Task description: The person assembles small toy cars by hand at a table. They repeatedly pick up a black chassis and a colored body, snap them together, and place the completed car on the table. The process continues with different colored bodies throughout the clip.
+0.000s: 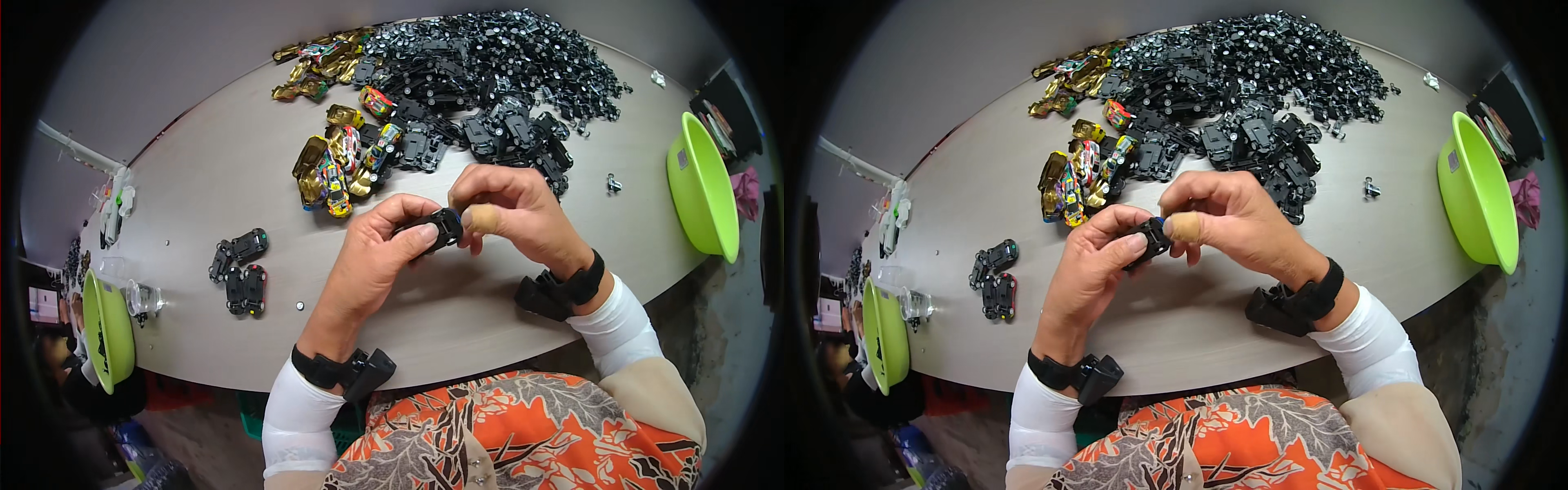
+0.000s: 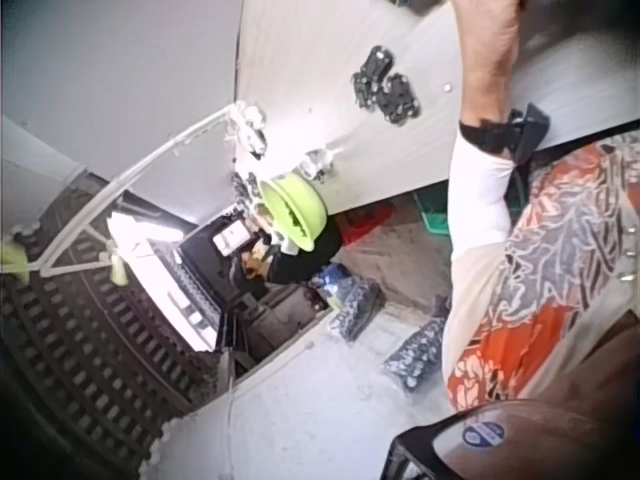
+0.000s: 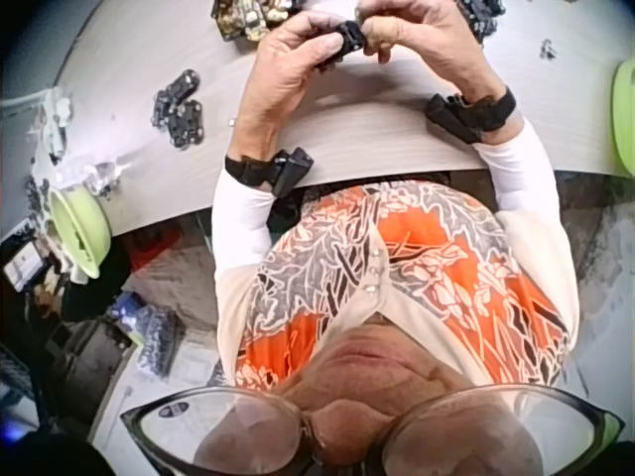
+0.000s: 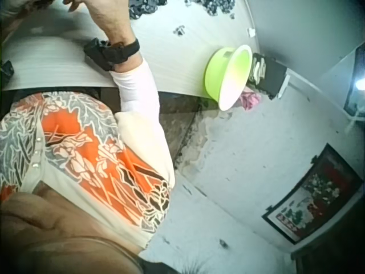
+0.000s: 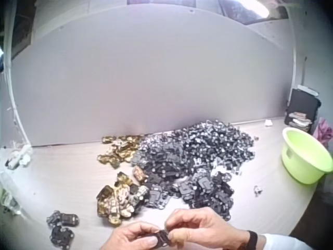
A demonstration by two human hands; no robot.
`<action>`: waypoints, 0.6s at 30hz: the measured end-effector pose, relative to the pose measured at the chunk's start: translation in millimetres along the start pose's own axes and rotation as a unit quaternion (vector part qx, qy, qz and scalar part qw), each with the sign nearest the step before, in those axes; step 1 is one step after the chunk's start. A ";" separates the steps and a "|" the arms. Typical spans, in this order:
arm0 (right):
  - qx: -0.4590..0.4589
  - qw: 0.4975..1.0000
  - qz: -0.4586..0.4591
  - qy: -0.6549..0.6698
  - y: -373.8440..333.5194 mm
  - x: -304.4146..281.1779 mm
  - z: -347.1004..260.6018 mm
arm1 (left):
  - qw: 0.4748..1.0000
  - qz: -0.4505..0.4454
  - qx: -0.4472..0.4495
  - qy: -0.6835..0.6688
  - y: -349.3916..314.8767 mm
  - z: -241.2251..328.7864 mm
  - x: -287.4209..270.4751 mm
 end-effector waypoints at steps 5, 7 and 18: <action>0.046 0.997 -0.028 -0.048 -1.6 1.1 11.5 | 0.972 0.028 0.114 0.202 -3.9 2.0 8.9; -0.028 0.987 -0.010 -0.159 -1.7 8.5 7.8 | 0.953 0.039 0.141 0.267 -4.8 -1.8 9.7; 0.003 0.991 0.093 -0.095 1.0 7.8 28.1 | 0.987 0.115 0.111 0.024 0.4 0.2 -2.7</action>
Point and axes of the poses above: each hand's wrist, its own y-axis towards the middle knuckle, its own x-axis out of the palm, z = x × y, the point moved 4 cm from there along y, towards the middle knuckle, and after that the axes turned 4 degrees about z, right-handed, at the moved point
